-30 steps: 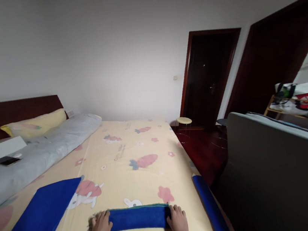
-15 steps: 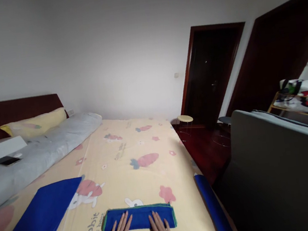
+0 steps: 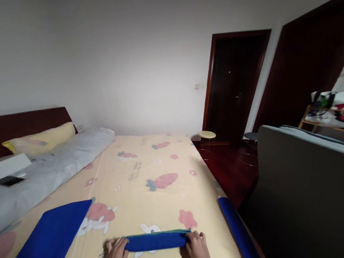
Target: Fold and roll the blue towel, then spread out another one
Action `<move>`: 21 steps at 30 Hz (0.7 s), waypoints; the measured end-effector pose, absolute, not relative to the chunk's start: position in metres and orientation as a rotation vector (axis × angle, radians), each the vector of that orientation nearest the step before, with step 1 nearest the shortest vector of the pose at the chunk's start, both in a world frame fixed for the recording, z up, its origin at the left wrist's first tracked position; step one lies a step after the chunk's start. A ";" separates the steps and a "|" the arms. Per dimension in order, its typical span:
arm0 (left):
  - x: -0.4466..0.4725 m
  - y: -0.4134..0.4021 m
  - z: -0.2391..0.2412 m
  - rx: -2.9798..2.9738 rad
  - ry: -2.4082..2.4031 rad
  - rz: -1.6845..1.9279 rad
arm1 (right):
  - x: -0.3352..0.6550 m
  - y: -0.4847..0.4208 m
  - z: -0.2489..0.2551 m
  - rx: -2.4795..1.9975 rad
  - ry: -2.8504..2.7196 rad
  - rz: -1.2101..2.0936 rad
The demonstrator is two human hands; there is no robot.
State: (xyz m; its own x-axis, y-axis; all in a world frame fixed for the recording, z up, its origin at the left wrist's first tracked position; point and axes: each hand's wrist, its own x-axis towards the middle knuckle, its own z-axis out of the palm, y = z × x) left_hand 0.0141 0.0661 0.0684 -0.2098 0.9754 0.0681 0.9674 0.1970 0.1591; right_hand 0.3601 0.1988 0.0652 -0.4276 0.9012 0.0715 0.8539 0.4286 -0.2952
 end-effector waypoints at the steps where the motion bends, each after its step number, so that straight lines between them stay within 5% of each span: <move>1: 0.017 0.076 0.079 1.901 2.413 0.227 | 0.355 0.206 0.071 -1.572 -2.470 0.311; 10: 0.022 0.123 0.088 1.709 2.532 0.064 | 0.325 0.232 0.076 -1.797 -2.467 0.255; 21: 0.096 0.131 0.041 2.032 2.142 0.156 | 0.264 0.191 0.050 -1.299 -2.636 0.527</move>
